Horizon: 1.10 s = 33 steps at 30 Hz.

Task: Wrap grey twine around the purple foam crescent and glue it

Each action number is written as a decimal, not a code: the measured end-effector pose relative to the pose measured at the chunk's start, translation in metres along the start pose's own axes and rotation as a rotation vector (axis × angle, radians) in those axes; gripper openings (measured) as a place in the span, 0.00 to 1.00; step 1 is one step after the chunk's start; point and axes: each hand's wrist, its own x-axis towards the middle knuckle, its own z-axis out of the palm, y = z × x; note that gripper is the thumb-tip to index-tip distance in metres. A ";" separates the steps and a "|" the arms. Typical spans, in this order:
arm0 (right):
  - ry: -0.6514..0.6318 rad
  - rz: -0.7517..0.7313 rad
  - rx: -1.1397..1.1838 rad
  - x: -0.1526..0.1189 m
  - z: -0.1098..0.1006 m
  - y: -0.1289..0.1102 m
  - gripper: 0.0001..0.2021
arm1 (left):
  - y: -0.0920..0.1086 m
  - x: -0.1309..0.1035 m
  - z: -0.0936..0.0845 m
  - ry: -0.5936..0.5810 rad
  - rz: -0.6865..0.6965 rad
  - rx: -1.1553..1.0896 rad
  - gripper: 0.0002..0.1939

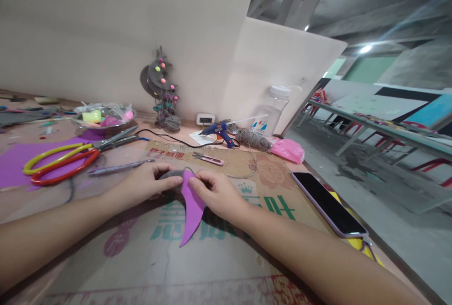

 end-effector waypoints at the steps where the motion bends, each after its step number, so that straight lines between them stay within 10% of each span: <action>1: 0.000 -0.002 -0.010 0.000 0.000 0.000 0.16 | 0.000 0.000 0.000 -0.001 0.005 0.001 0.12; 33: 0.084 0.008 0.053 0.003 -0.002 0.007 0.16 | -0.004 0.002 0.001 -0.038 -0.149 -0.460 0.15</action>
